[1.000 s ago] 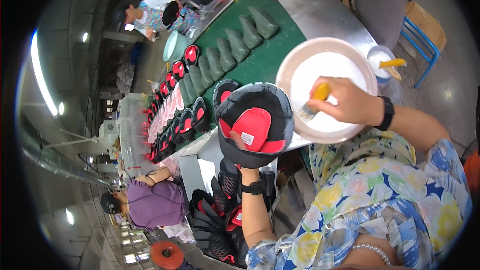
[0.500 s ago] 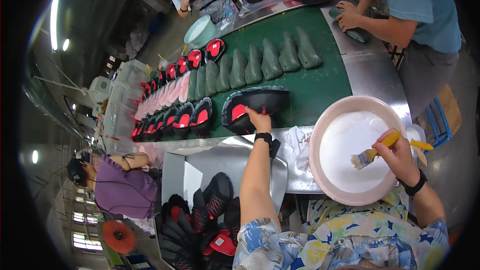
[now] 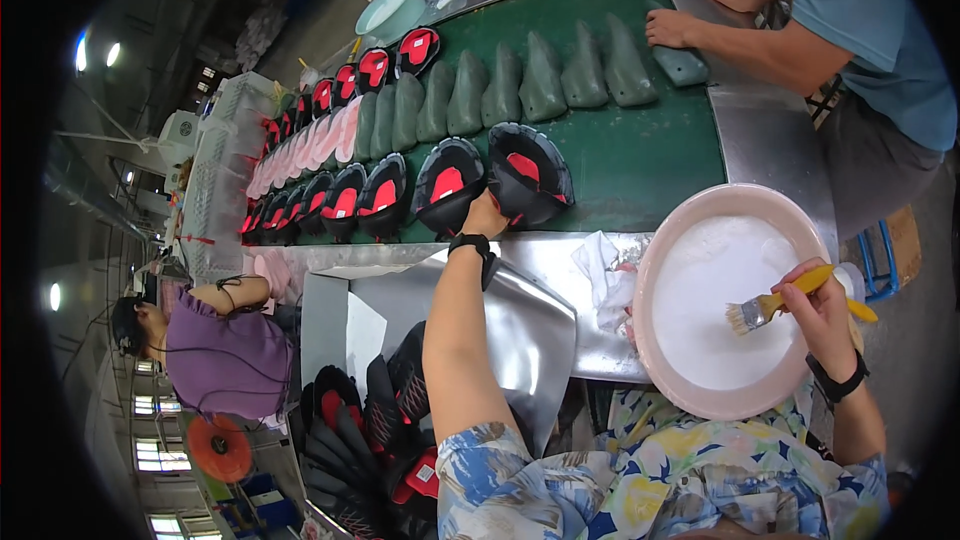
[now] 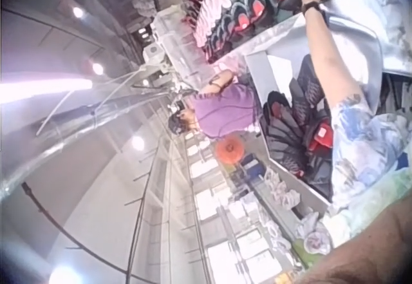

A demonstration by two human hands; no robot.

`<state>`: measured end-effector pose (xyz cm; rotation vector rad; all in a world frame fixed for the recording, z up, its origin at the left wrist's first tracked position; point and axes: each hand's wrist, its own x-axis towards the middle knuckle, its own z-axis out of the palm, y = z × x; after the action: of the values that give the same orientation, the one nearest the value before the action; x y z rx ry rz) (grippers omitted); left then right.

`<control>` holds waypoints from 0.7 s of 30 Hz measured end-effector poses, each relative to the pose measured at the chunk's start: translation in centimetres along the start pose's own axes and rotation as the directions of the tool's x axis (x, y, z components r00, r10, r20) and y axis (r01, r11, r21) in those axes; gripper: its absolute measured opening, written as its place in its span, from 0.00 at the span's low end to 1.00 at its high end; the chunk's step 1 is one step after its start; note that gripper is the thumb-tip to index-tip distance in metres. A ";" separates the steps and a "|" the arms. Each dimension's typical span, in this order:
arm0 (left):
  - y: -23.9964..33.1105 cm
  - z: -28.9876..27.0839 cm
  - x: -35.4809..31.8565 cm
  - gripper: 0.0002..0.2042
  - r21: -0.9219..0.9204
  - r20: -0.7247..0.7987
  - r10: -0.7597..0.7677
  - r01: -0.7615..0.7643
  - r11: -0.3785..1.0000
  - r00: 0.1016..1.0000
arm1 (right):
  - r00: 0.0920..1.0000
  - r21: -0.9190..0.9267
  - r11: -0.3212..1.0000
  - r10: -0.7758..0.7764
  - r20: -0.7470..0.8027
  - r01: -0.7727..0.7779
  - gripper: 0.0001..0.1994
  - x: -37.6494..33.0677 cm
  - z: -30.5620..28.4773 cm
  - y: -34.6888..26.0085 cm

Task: The recorder is applying adhesive to the inner edges of shoe uppers using a brush at a manufacturing workstation.

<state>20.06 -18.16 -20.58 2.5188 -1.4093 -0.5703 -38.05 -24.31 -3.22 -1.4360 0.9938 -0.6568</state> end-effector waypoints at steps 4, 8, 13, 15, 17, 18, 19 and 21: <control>4.2 -1.7 -1.9 0.26 0.055 0.168 -0.035 0.026 0.998 0.985 | 1.000 -0.031 0.999 -0.016 0.003 0.016 0.07 -0.6 -0.6 0.5; -0.8 -2.2 -3.4 0.20 0.194 -0.178 -0.019 0.054 0.979 0.984 | 0.998 0.027 1.000 -0.014 0.069 0.012 0.07 -0.4 -0.6 1.1; -0.3 -11.0 -10.5 0.23 0.005 -0.286 -0.005 0.007 1.000 0.958 | 0.995 -0.033 0.996 -0.075 0.072 0.078 0.07 -1.9 -2.2 0.8; -2.8 -12.6 -16.5 0.25 -0.070 -0.192 -0.067 0.054 0.996 0.979 | 0.991 -0.037 0.995 -0.092 0.095 0.096 0.08 -2.7 -2.2 1.1; -4.6 -12.3 -23.7 0.31 -0.023 0.020 -0.199 0.200 0.980 0.980 | 0.984 -0.060 0.990 -0.119 0.129 0.128 0.08 -3.8 -1.9 0.9; -2.6 -11.0 -24.3 0.34 0.045 0.221 -0.326 0.324 0.945 0.919 | 0.989 -0.031 0.997 -0.071 0.127 0.076 0.08 -2.2 -2.6 2.6; -2.3 -10.5 -27.1 0.35 -0.048 0.419 -0.275 0.323 0.945 0.865 | 0.989 -0.024 0.997 -0.071 0.129 0.075 0.08 -2.6 -2.4 2.7; 0.9 -10.2 -33.4 0.35 -0.241 0.595 -0.221 0.433 0.869 0.773 | 0.982 -0.035 0.993 -0.103 0.158 0.109 0.08 -3.5 -2.0 2.6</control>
<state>7.93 9.64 -3.19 2.3852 -0.8439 -1.5810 -41.91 -22.07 -4.96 -1.5624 0.8181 -0.5927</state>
